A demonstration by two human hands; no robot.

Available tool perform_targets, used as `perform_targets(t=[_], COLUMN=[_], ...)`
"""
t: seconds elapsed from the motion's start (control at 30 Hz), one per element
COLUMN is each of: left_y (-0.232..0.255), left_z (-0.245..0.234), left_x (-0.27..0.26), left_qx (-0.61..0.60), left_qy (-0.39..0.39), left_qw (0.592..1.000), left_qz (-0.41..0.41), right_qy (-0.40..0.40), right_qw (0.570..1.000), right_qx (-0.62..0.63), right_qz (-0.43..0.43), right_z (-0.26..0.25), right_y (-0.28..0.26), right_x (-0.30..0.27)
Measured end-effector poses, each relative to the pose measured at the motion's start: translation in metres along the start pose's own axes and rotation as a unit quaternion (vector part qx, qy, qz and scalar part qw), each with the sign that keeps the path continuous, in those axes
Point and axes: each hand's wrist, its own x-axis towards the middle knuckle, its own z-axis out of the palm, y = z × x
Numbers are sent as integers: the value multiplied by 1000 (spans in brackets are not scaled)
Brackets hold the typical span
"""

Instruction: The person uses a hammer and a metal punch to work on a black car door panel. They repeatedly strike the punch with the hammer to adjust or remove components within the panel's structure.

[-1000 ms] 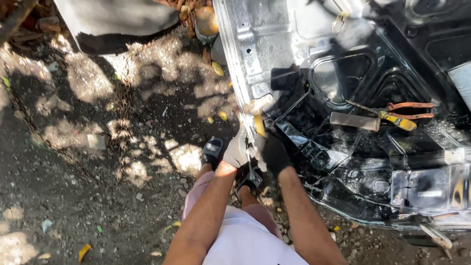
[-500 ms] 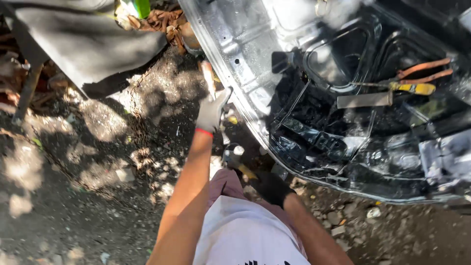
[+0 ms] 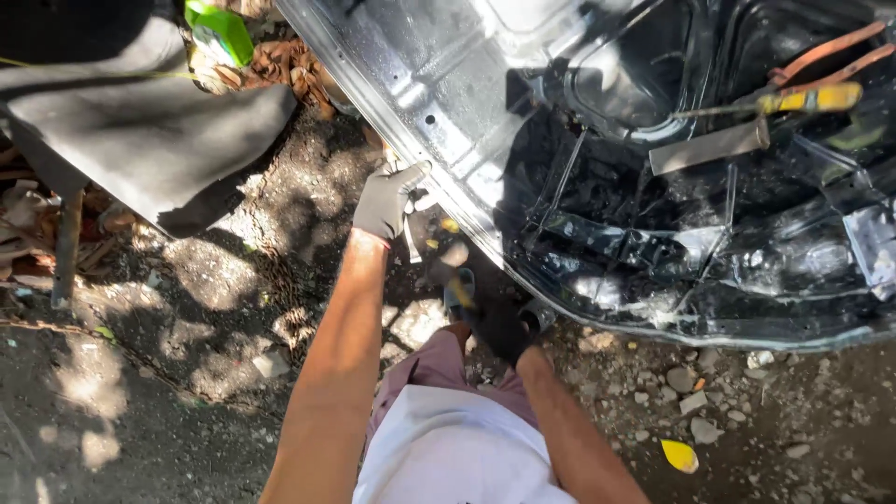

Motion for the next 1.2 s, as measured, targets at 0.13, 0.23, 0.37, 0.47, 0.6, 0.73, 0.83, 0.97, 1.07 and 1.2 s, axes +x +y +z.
perform_targets(t=[0.13, 0.23, 0.37, 0.47, 0.6, 0.73, 0.83, 0.97, 1.07, 1.2], left_y=[-2, 0, -18, -11, -8, -12, -17, 16, 104, 102], left_z=[-2, 1, -5, -1, -12, -51, -74, -63, 24, 47], left_x=[-2, -1, 8, 6, -23, -69, -76, -80, -101, -38], left_qx=[12, 6, -65, -115, -24, 173, 225, 350, 543, 613], left_qy=[-3, -9, -31, -55, -51, -10, -66, -189, -236, -285], left_qw=[1000, 1000, 997, 991, 997, 981, 972, 898, 762, 618], left_qz=[-10, -18, -22, -52, -56, -84, 0, 189, 263, 402], right_qy=[-187, -207, -2, -60, -109, 14, 81, 264, 369, 418], right_qw=[971, 972, 986, 970, 951, 923, 816, 643, 561, 541], right_qx=[-152, 4, -25, -225, -259, -2, 117, 305, 398, 381], right_qz=[2, 109, 165, 75, 131, 383, 560, 652, 625, 623], right_z=[73, -2, -45, -7, 24, -21, -81, -70, -54, 23], right_y=[64, 0, -41, -28, 41, 2, -78, -105, -117, -139], right_x=[-45, -8, 11, -40, -109, -156, -156, -174, -166, -149])
